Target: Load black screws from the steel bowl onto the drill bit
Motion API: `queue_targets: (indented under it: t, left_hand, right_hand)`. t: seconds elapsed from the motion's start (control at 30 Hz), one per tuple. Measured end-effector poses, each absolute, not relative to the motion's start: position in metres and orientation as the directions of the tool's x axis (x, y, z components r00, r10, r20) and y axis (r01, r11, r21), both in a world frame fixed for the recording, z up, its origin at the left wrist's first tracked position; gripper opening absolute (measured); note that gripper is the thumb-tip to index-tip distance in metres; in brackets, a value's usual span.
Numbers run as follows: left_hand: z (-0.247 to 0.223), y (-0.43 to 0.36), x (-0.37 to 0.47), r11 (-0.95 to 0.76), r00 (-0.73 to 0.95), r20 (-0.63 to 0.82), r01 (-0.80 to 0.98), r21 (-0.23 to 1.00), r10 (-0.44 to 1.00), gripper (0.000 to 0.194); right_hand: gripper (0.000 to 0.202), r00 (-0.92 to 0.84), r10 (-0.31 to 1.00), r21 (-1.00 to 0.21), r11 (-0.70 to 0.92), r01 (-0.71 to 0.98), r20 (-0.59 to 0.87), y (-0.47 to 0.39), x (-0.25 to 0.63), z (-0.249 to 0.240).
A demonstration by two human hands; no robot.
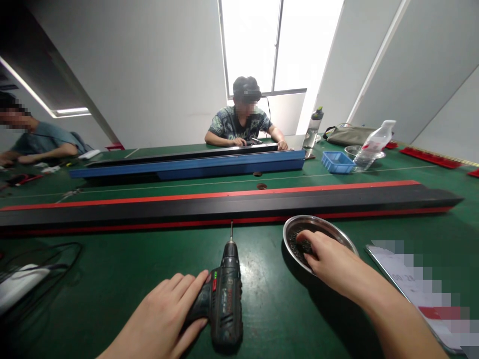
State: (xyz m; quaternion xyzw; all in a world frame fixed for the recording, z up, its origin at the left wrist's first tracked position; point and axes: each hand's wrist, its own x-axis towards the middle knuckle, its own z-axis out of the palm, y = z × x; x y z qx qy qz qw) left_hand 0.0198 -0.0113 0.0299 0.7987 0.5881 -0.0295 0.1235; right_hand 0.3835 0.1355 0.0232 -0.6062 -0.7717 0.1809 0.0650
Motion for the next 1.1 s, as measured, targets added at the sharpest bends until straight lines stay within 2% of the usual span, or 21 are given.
queue_targets:
  t: [0.13, 0.3, 0.43, 0.6, 0.7, 0.8, 0.87, 0.93, 1.1]
  left_hand:
    - [0.030, -0.011, 0.020, -0.278, 0.308, -0.189, 0.946, 0.168, 0.932, 0.063]
    - [0.030, -0.011, 0.018, -0.279, 0.314, -0.189, 0.942, 0.188, 0.931, 0.063]
    - [0.029, -0.012, 0.017, -0.286, 0.320, -0.173, 0.938, 0.193, 0.932, 0.064]
    - [0.026, -0.012, 0.016, -0.291, 0.323, -0.157, 0.936, 0.199, 0.933, 0.063]
    - [0.025, -0.010, 0.016, -0.295, 0.325, -0.148, 0.936, 0.193, 0.934, 0.059]
    - [0.030, -0.009, 0.016, -0.296, 0.334, -0.168, 0.930, 0.217, 0.927, 0.056]
    - [0.038, -0.010, 0.017, -0.279, 0.336, -0.202, 0.923, 0.264, 0.920, 0.054]
    - [0.046, -0.011, 0.017, -0.239, 0.324, -0.252, 0.918, 0.316, 0.912, 0.052]
    - [0.060, -0.008, 0.017, -0.185, 0.330, -0.313, 0.892, 0.413, 0.890, 0.052]
  right_hand:
    - [0.040, -0.270, 0.960, -0.374, 0.225, 0.900, -0.071, 0.139, 0.384, 0.020]
    - [0.035, -0.191, 0.980, -0.454, 0.143, 0.879, -0.060, 0.143, 0.383, 0.021]
    - [0.032, -0.125, 0.991, -0.450, 0.092, 0.888, -0.043, 0.146, 0.386, 0.017]
    - [0.028, -0.104, 0.992, -0.378, 0.125, 0.917, 0.075, 0.148, 0.386, 0.014]
    - [0.023, -0.096, 0.979, -0.393, 0.161, 0.905, 0.179, 0.145, 0.374, 0.020]
    - [0.021, -0.118, 0.956, -0.536, 0.251, 0.806, 0.269, 0.133, 0.348, 0.032]
    - [0.021, -0.163, 0.962, -0.696, 0.271, 0.665, 0.219, 0.123, 0.324, 0.041]
    - [0.019, -0.237, 0.957, -0.806, 0.273, 0.525, 0.170, 0.113, 0.299, 0.047]
    - [0.021, -0.314, 0.943, -0.925, 0.210, 0.315, 0.107, 0.117, 0.246, 0.034]
